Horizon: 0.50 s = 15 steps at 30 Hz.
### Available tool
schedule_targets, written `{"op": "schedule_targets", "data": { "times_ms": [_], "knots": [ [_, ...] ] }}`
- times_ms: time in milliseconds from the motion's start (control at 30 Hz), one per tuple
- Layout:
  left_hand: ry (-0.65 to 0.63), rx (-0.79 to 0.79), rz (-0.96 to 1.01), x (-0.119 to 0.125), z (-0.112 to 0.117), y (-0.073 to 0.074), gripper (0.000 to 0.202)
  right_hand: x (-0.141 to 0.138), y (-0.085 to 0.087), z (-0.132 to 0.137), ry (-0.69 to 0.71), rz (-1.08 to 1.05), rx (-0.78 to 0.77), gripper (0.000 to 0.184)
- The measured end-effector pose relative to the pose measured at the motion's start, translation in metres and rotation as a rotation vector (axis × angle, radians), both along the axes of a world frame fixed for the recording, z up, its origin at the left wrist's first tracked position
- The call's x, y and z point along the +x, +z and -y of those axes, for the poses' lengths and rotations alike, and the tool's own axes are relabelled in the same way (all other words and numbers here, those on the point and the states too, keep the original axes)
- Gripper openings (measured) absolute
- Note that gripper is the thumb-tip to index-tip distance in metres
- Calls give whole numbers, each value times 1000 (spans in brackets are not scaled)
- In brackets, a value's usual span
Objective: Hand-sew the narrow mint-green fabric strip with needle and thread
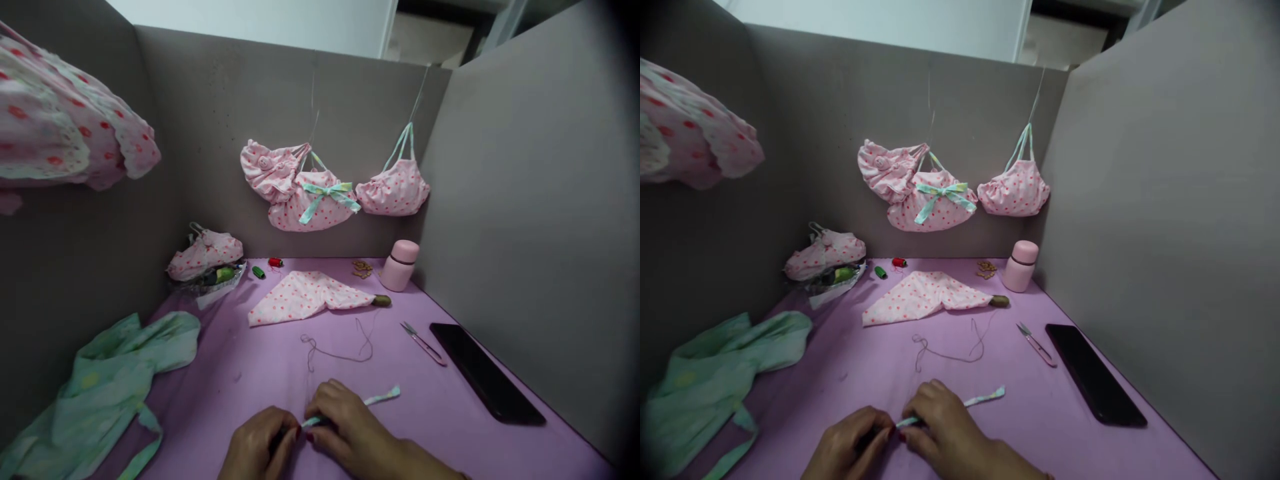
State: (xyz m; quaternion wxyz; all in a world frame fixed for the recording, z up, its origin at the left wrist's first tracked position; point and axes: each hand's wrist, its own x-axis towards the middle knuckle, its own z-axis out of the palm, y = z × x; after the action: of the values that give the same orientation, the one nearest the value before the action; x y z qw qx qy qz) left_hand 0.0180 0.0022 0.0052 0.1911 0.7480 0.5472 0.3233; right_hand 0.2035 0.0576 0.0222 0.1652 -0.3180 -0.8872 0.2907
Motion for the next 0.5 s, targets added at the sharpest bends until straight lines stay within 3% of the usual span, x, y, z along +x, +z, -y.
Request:
{"op": "schedule_targets", "data": {
  "times_ms": [100, 233, 500],
  "knots": [
    [-1, 49, -43, -1, 2, -2, 18, -3, -5, -3, 41, -59, -82, 15],
    [44, 67, -159, -1, 3, -5, 11, 5, -8, -7, 48, -35, -40, 17],
    [202, -60, -124, -10, 11, -3, 13, 21, -12, -13, 32, -37, 21, 22]
  ]
}}
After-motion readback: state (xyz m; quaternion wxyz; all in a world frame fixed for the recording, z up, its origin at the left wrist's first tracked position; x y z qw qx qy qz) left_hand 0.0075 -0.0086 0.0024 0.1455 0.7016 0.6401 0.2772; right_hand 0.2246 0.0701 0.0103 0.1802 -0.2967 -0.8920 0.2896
